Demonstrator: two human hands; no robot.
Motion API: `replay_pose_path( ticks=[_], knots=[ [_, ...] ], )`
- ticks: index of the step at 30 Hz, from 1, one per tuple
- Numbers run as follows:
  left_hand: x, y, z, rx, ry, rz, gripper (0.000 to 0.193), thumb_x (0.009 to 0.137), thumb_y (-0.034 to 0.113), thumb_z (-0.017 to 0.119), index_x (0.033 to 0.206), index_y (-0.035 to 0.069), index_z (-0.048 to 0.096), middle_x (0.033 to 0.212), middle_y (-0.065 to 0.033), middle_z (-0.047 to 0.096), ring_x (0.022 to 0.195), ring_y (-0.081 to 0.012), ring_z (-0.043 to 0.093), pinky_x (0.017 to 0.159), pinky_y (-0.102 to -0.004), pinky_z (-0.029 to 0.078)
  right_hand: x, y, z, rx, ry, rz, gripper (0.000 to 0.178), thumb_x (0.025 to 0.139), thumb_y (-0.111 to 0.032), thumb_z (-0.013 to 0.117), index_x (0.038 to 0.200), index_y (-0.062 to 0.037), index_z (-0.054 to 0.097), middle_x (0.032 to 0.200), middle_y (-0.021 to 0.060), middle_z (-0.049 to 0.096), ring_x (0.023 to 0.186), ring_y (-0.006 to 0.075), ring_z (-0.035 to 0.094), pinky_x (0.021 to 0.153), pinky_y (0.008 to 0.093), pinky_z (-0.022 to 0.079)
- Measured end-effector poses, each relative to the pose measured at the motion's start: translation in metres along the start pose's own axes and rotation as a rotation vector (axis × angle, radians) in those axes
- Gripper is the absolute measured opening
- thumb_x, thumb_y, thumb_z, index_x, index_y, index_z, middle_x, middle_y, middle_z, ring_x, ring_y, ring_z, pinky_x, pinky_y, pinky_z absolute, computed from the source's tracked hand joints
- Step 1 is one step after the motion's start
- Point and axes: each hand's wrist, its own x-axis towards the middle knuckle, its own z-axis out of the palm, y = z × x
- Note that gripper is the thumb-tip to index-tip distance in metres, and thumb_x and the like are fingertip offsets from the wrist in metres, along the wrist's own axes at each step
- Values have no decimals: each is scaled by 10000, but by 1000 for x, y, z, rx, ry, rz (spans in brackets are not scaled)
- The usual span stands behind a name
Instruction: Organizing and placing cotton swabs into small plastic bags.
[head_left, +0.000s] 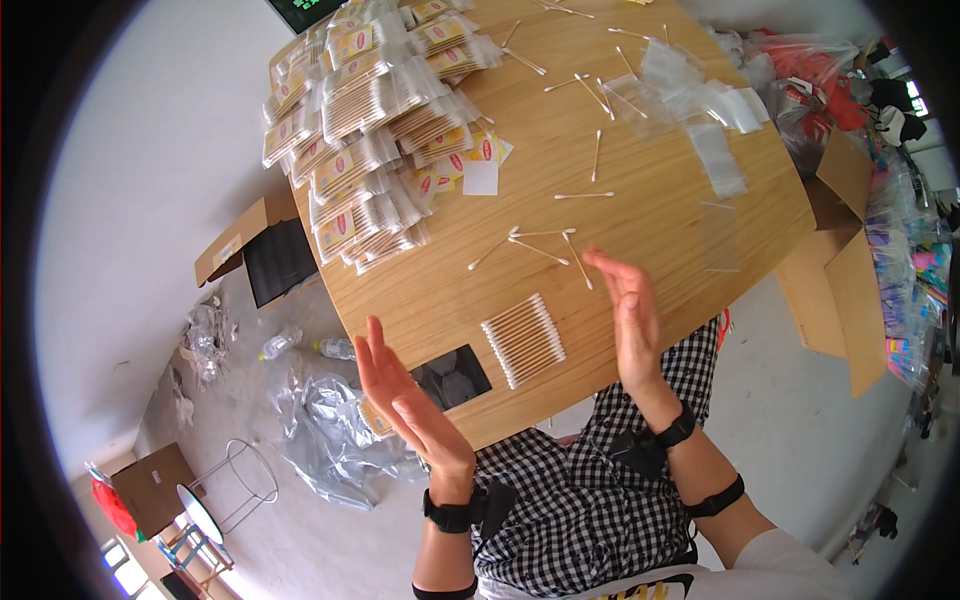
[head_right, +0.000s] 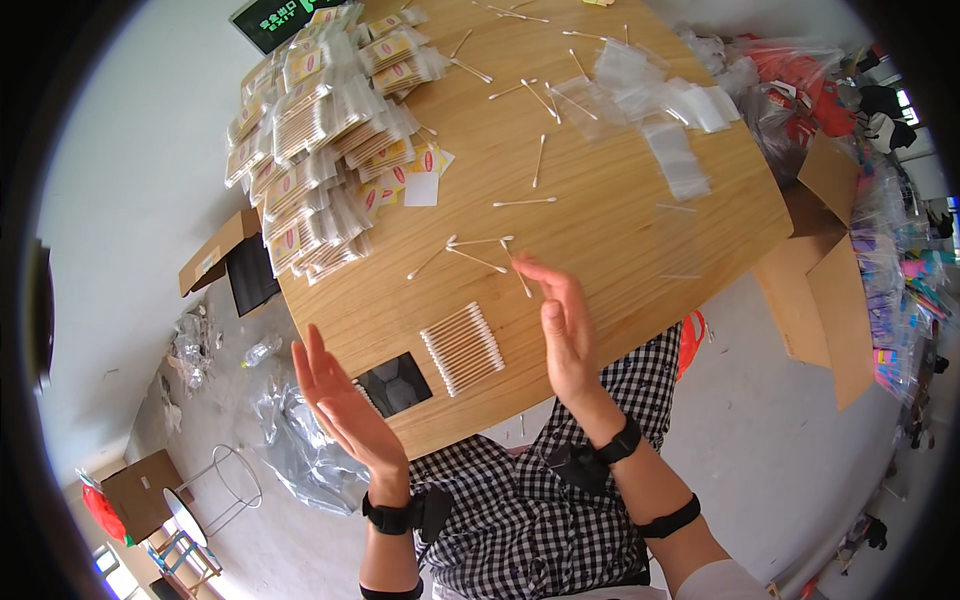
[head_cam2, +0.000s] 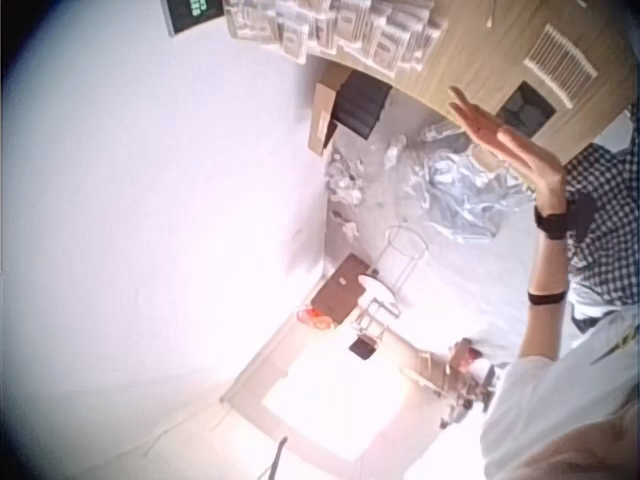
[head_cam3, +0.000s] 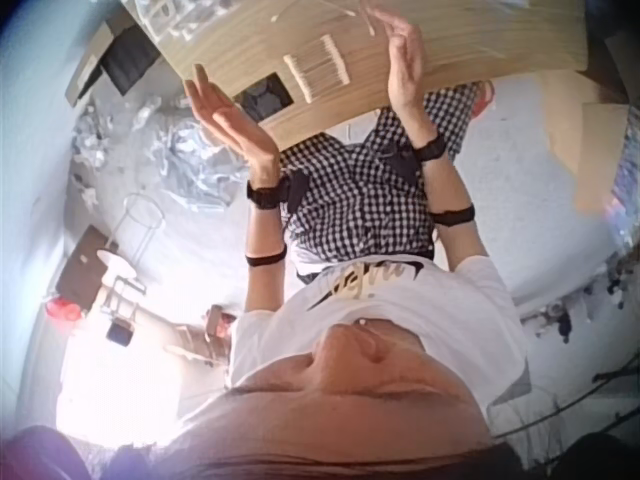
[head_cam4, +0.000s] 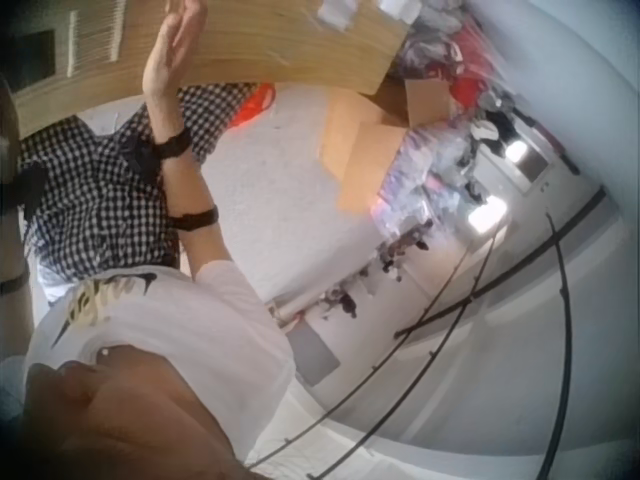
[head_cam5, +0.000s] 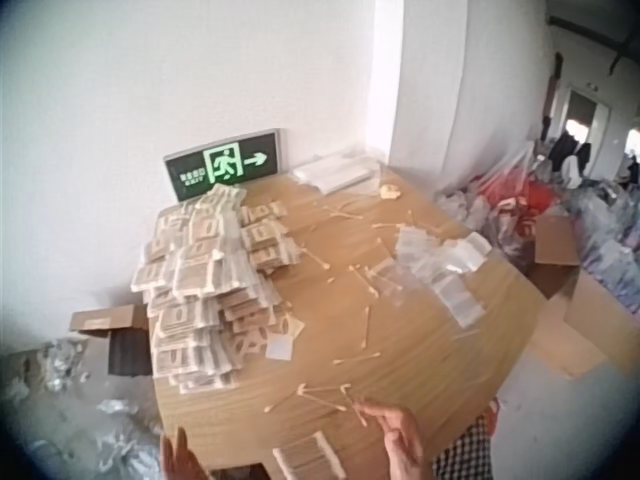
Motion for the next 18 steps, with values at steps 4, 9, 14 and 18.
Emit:
replay_pose_path(
  ticks=[4,9,14,18],
  knots=[
    [-15,16,-10,633,-292,150,805,998,524,433,1530,-30,193,1574,-246,249,1481,-352,215,1199,-506,163,-2,-2,-9,-189,4,-28,216,1029,-121,480,1174,-6,592,1274,143,582,1251,250,526,1079,376,393],
    [-37,-3,29,1181,-774,284,1040,861,633,569,1487,-120,217,1561,-299,228,1483,-404,185,1190,-527,181,-4,-1,0,-382,-175,-132,313,784,185,515,906,-56,674,1129,90,617,1100,270,603,810,340,512],
    [-33,-27,38,1285,-746,332,1057,831,696,544,1466,-113,296,1561,-272,262,1473,-380,236,1188,-490,221,-11,7,-15,-450,-241,-170,266,770,165,530,813,-57,670,1113,76,620,1104,284,599,835,357,512],
    [-35,-30,37,1286,-745,347,1057,845,714,507,1461,-119,299,1559,-282,258,1469,-386,241,1186,-491,224,-12,7,-16,-510,-301,-240,198,759,96,581,717,-80,663,1066,49,652,1108,279,598,871,385,494]
  ],
)
